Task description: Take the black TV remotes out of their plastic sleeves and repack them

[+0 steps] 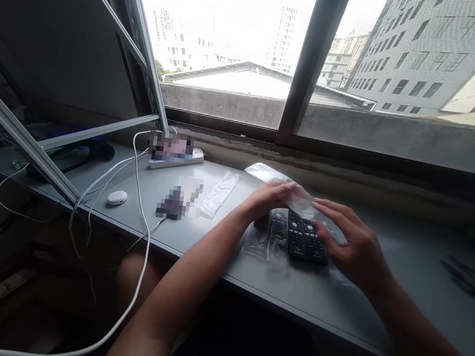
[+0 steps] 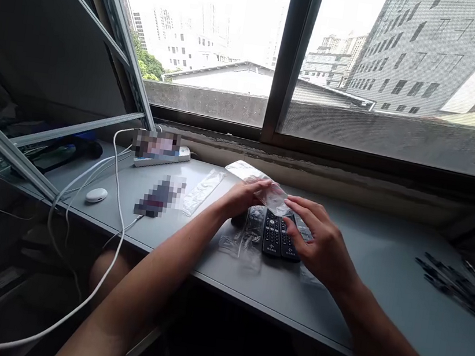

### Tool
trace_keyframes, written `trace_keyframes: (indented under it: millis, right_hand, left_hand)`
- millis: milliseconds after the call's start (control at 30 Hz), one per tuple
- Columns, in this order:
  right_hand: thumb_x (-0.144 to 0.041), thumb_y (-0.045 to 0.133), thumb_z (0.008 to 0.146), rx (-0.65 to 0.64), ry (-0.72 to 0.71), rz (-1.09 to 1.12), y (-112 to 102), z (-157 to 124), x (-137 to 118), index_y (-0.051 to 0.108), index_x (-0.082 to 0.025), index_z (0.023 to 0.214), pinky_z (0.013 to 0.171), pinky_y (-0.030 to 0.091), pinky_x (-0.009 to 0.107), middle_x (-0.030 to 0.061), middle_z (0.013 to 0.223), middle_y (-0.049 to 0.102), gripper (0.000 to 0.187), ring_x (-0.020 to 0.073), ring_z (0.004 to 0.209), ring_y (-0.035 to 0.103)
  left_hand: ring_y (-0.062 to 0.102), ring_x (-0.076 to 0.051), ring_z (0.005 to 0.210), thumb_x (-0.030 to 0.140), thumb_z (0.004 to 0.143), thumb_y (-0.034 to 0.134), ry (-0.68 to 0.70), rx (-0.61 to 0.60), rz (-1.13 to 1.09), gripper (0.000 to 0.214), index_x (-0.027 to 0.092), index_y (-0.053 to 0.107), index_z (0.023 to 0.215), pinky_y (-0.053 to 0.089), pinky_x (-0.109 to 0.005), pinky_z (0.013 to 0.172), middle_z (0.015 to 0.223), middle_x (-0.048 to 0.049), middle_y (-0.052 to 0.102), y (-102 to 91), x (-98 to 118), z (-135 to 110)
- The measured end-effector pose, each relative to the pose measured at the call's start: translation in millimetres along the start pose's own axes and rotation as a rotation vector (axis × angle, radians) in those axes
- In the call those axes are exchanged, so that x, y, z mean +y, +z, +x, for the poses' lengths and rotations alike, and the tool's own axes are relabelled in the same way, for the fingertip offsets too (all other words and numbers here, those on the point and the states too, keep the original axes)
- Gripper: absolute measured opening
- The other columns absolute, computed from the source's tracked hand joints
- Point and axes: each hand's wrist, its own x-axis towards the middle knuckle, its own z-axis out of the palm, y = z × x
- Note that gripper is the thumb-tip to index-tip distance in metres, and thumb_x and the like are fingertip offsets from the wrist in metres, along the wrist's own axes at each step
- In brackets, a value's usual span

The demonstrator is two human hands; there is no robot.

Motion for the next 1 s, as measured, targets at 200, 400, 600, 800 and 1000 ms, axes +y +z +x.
trace_keyframes:
  millis: [200, 400, 600, 800, 1000]
  right_hand:
    - [-0.024, 0.071, 0.109, 0.041, -0.007, 0.007, 0.6, 0.1, -2.8, 0.075, -0.028, 0.146, 0.112, 0.062, 0.057, 0.0123, 0.142, 0.077, 0.037, 0.0364, 0.130, 0.075]
    - [-0.021, 0.074, 0.108, 0.068, -0.026, -0.001, -0.9, -0.3, -1.2, 0.077, -0.029, 0.143, 0.109, 0.064, 0.059, 0.0117, 0.138, 0.079, 0.036, 0.0359, 0.127, 0.077]
    - [-0.021, 0.072, 0.109, -0.002, -0.047, 0.046, 0.4, 0.8, -3.5, 0.073, -0.032, 0.151, 0.120, 0.058, 0.065, 0.0097, 0.152, 0.075, 0.044, 0.0385, 0.144, 0.069]
    - [-0.021, 0.071, 0.110, -0.042, -0.052, 0.048, 2.8, -1.2, -1.0, 0.072, -0.032, 0.153, 0.121, 0.057, 0.065, 0.0095, 0.151, 0.075, 0.044, 0.0378, 0.147, 0.066]
    - [-0.022, 0.073, 0.109, -0.060, -0.048, 0.061, 5.4, -2.6, -0.1, 0.072, -0.030, 0.152, 0.121, 0.058, 0.064, 0.0102, 0.150, 0.076, 0.044, 0.0380, 0.146, 0.067]
  left_hand:
    - [0.075, -0.022, 0.106, 0.050, 0.069, 0.106, -0.011, -0.004, 0.060, 0.064, 0.016, 0.086, 0.119, 0.056, -0.031, 0.092, 0.122, -0.0131, 0.082, 3.0, 6.1, -6.7]
    - [0.072, -0.016, 0.097, 0.050, 0.070, 0.104, 0.041, 0.224, -0.008, 0.050, 0.017, 0.088, 0.103, 0.052, -0.024, 0.080, 0.115, -0.0113, 0.083, -2.9, 8.1, -2.2]
    - [0.075, -0.020, 0.101, 0.052, 0.073, 0.102, 0.056, 0.260, 0.048, 0.048, 0.019, 0.086, 0.103, 0.055, -0.028, 0.083, 0.111, -0.0112, 0.084, -2.5, 8.0, -2.3]
    - [0.077, -0.024, 0.106, 0.056, 0.078, 0.099, 0.041, 0.144, 0.079, 0.052, 0.017, 0.084, 0.111, 0.055, -0.030, 0.085, 0.119, -0.0149, 0.084, -0.8, 7.0, -2.9]
    - [0.079, -0.026, 0.108, 0.051, 0.070, 0.105, 0.022, 0.050, 0.065, 0.059, 0.015, 0.085, 0.112, 0.055, -0.033, 0.091, 0.120, -0.0168, 0.083, 1.2, 7.6, -5.6]
